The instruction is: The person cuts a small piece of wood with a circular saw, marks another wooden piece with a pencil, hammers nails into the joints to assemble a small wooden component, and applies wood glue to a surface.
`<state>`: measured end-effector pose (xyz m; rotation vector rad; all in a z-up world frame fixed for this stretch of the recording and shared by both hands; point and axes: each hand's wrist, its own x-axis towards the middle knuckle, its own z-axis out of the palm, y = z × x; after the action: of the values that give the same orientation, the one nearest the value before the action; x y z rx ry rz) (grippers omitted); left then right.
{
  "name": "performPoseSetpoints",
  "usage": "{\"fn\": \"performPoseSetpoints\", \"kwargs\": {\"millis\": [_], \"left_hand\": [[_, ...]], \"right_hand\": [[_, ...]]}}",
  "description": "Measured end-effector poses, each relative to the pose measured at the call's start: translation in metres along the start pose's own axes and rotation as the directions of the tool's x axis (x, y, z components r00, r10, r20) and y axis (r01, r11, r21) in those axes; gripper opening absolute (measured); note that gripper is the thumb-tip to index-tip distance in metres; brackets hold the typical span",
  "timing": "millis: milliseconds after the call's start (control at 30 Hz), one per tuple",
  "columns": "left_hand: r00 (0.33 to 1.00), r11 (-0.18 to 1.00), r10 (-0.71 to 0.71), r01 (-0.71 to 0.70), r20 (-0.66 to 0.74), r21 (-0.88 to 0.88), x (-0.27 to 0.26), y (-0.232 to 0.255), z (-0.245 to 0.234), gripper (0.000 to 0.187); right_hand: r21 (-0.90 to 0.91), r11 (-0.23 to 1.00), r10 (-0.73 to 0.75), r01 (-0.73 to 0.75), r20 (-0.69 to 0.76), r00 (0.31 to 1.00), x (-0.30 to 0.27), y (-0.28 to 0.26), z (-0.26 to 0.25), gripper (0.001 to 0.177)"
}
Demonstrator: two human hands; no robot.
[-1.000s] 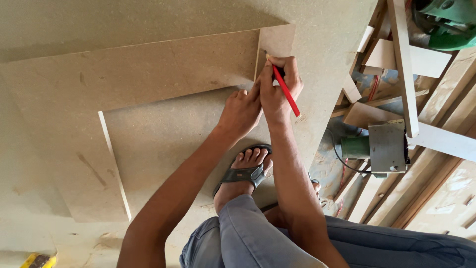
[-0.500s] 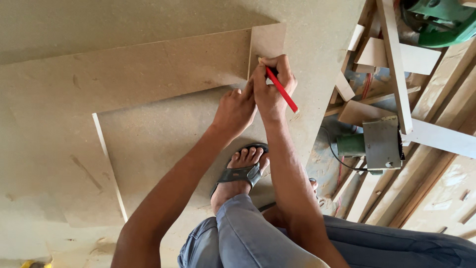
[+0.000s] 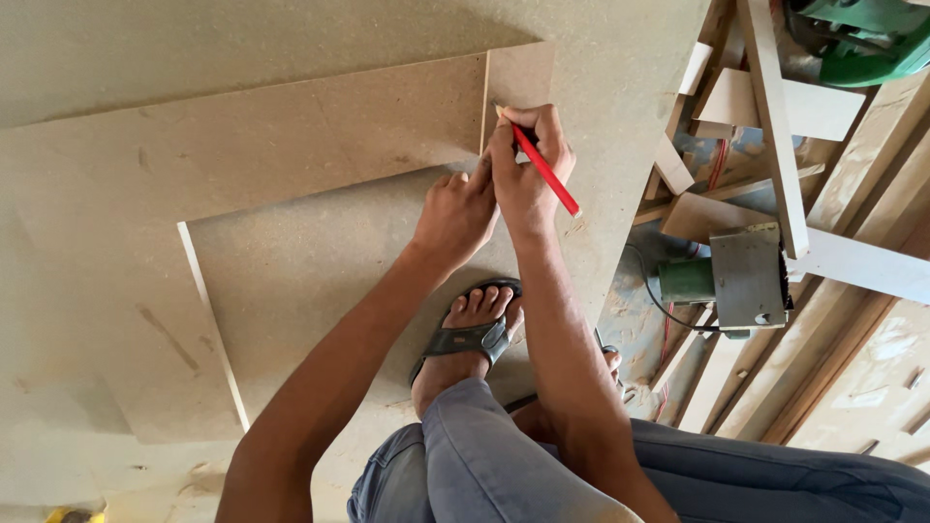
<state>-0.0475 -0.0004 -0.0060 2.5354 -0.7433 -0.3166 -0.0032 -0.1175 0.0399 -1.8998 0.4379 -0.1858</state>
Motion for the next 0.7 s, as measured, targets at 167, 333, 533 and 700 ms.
{"fn": "performPoseSetpoints", "kwargs": {"millis": [167,333,533,700], "left_hand": [[1.0,1.0,0.009,-0.009,-0.012,-0.001,-0.002,0.0,0.002,0.023],[1.0,1.0,0.013,-0.013,-0.021,0.002,-0.003,-0.002,0.006,0.023],[1.0,1.0,-0.002,0.001,0.015,0.006,-0.004,-0.003,0.01,0.037],[1.0,1.0,-0.01,0.01,0.011,-0.01,0.003,0.0,-0.001,0.07]], "right_hand": [[-0.021,0.999,-0.036,0.035,-0.012,0.999,0.002,0.0,0.001,0.005],[0.038,0.999,-0.009,0.009,-0.002,1.0,0.002,0.002,0.001,0.006],[-0.138,0.989,-0.059,0.059,0.007,0.998,0.006,0.017,-0.003,0.002],[-0.035,0.999,-0.043,0.039,-0.123,0.991,0.004,0.025,-0.002,0.005]]}}
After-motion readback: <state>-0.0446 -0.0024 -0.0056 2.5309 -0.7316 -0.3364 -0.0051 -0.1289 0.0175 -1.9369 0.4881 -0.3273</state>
